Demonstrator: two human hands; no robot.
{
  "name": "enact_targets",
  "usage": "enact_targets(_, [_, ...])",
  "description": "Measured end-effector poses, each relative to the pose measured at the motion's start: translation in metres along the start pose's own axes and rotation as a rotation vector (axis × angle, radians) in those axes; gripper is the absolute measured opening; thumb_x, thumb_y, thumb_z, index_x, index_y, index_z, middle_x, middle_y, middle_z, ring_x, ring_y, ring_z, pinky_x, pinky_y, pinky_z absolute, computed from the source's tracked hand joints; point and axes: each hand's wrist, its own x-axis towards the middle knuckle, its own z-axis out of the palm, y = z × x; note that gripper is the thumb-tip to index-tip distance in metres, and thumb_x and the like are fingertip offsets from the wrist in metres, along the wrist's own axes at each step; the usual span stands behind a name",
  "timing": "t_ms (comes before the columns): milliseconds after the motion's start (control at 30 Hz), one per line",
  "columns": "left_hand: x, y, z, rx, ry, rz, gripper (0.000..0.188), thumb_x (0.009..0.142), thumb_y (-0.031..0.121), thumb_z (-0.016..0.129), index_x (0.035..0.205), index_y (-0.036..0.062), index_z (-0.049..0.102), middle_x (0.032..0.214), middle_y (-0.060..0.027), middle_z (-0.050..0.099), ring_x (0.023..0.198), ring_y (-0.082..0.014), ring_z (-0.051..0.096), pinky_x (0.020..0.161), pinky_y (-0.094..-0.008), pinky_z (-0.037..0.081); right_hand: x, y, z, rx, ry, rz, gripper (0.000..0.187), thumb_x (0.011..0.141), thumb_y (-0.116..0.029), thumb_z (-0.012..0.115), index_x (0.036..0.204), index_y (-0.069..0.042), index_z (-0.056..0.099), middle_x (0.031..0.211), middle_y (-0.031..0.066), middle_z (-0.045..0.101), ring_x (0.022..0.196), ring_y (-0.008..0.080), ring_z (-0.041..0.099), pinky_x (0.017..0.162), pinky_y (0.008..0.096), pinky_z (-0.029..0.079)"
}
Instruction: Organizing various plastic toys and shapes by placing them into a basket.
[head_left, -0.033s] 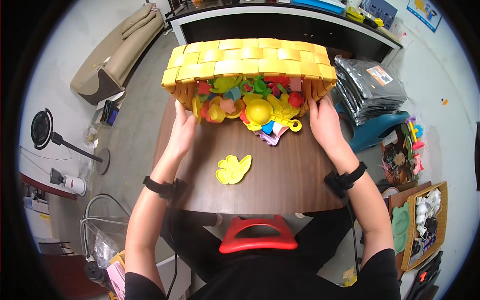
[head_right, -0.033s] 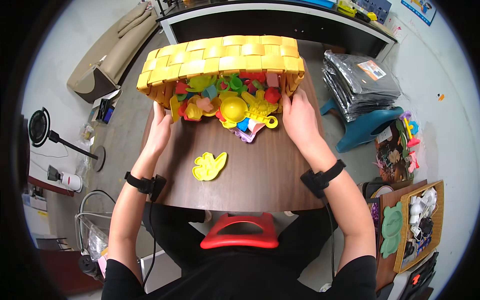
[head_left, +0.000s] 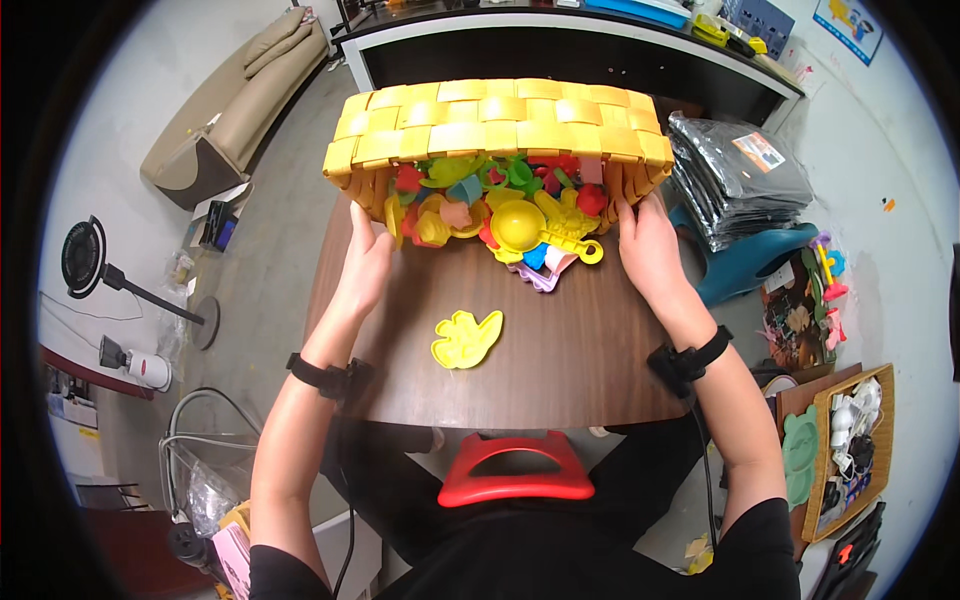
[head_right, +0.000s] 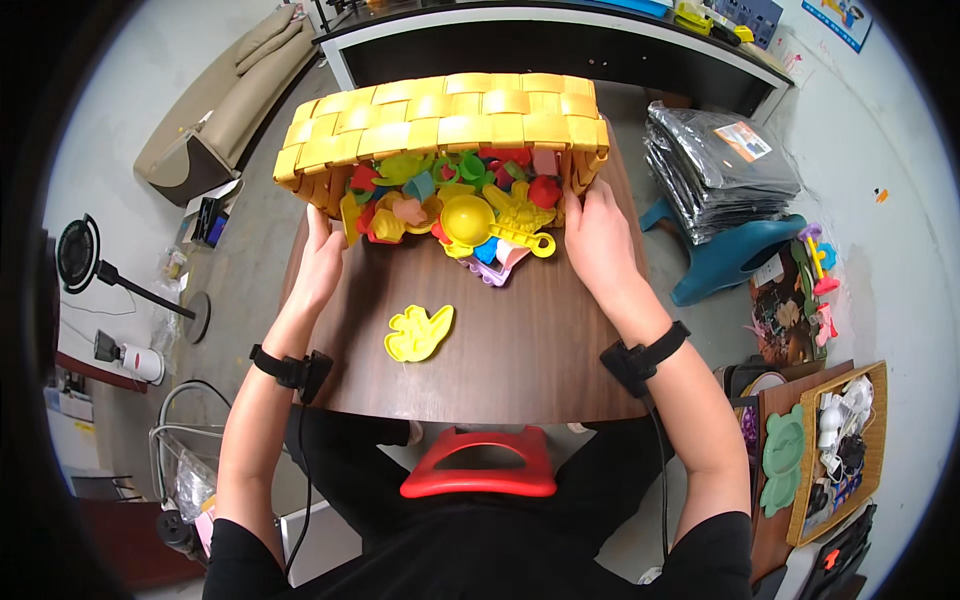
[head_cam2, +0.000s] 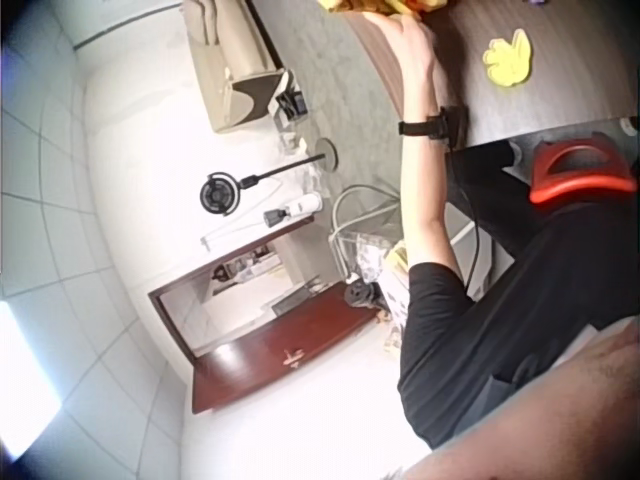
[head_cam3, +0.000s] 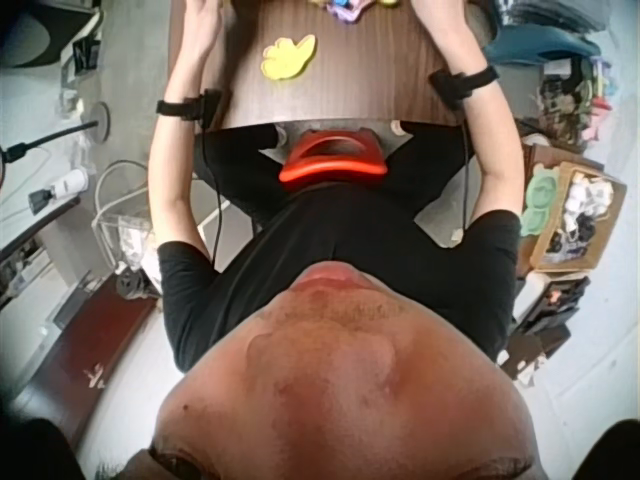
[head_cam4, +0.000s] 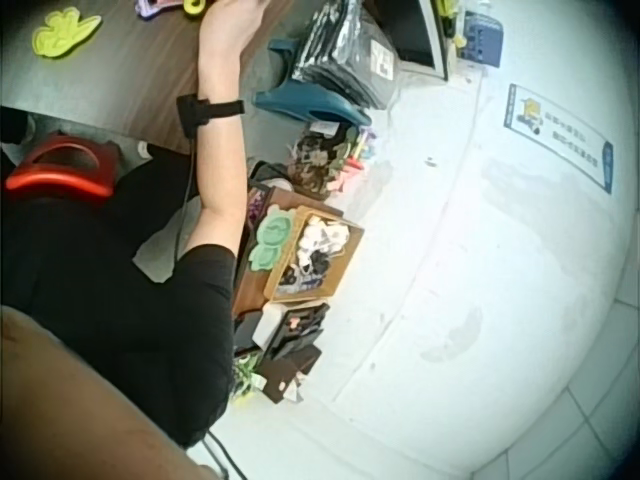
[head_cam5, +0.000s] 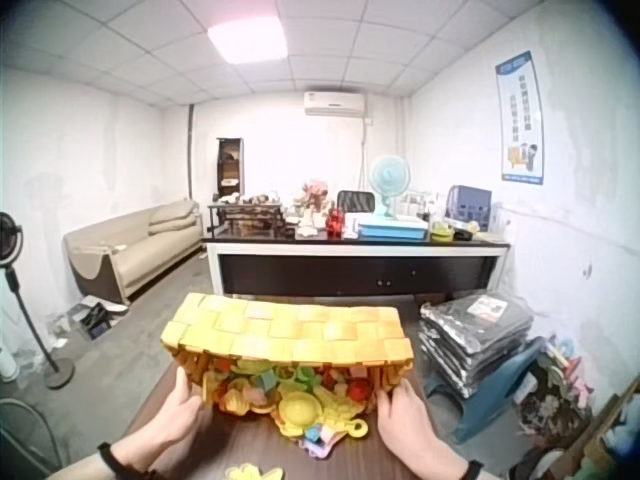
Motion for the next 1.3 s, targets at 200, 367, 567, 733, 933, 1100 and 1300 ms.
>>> enact_targets(200, [-0.003, -0.003, 0.001, -0.112, -0.017, -0.034, 0.092, 0.099, -0.001, 0.052, 0.181, 0.0047, 0.013, 0.182, -0.0192, 0.03, 0.172, -0.0329, 0.022, 0.14, -0.0421, 0.02, -0.011, -0.013, 0.006, -0.006, -0.026, 0.056, 0.034, 0.118, -0.025, 0.057, 0.138, 0.002, 0.062, 0.132, 0.0306, 0.07, 0.117, 0.0553, 0.07, 0.098, 0.0615, 0.058])
enact_targets(367, [-0.007, -0.003, 0.006, -0.085, -0.043, -0.028, 0.101, 0.092, -0.011, 0.052, 0.181, 0.0032, 0.006, 0.184, -0.0227, 0.024, 0.175, -0.0353, 0.015, 0.141, -0.0423, 0.016, -0.017, -0.015, 0.009, -0.027, 0.039, 0.005, 0.032, 0.118, -0.024, 0.058, 0.135, 0.002, 0.062, 0.129, 0.0311, 0.07, 0.115, 0.0556, 0.07, 0.097, 0.061, 0.058])
enact_targets(567, [-0.012, -0.01, -0.008, 0.036, -0.078, -0.005, 0.111, 0.087, -0.016, 0.052, 0.182, 0.0031, -0.003, 0.189, -0.0243, 0.013, 0.178, -0.0374, 0.005, 0.142, -0.0416, 0.012, -0.022, -0.021, 0.006, -0.004, 0.037, 0.004, 0.029, 0.117, -0.023, 0.06, 0.132, 0.002, 0.063, 0.125, 0.0307, 0.071, 0.112, 0.0556, 0.071, 0.093, 0.0613, 0.058])
enact_targets(733, [-0.012, -0.02, -0.017, 0.174, -0.127, -0.051, 0.117, 0.084, -0.017, 0.05, 0.181, 0.0048, -0.012, 0.19, -0.025, 0.003, 0.178, -0.0394, -0.001, 0.142, -0.0414, 0.01, -0.027, -0.023, 0.006, -0.035, 0.044, 0.006, 0.028, 0.118, -0.023, 0.061, 0.132, 0.001, 0.062, 0.124, 0.0305, 0.071, 0.108, 0.0536, 0.073, 0.089, 0.0593, 0.059])
enact_targets(933, [-0.016, -0.025, -0.005, 0.107, -0.101, 0.005, 0.119, 0.083, -0.018, 0.047, 0.179, 0.0058, -0.019, 0.189, -0.0275, 0.003, 0.178, -0.0428, -0.001, 0.142, -0.0422, 0.012, -0.033, -0.016, 0.004, -0.014, -0.011, 0.058, 0.029, 0.118, -0.022, 0.061, 0.137, 0.0, 0.062, 0.124, 0.0302, 0.071, 0.104, 0.0514, 0.074, 0.087, 0.0572, 0.06])
enact_targets(1100, [-0.025, -0.032, 0.009, 0.196, -0.11, -0.032, 0.115, 0.084, -0.018, 0.046, 0.178, 0.0028, -0.017, 0.187, -0.0308, 0.008, 0.177, -0.0444, 0.009, 0.14, -0.0444, 0.021, -0.041, -0.027, 0.01, 0.06, 0.003, 0.078, 0.024, 0.117, -0.016, 0.061, 0.129, 0.004, 0.069, 0.114, 0.0276, 0.075, 0.105, 0.0479, 0.073, 0.091, 0.0511, 0.057])
enact_targets(1300, [-0.035, -0.024, 0.014, 0.018, -0.252, -0.011, 0.097, 0.085, -0.023, 0.042, 0.175, -0.0026, 0.013, 0.169, -0.0304, 0.046, 0.163, -0.0422, 0.041, 0.134, -0.0452, 0.035, -0.056, -0.009, -0.005, 0.282, -0.178, 0.214, 0.026, 0.116, -0.008, 0.06, 0.137, 0.004, 0.068, 0.124, 0.0224, 0.078, 0.118, 0.0358, 0.076, 0.099, 0.0441, 0.058])
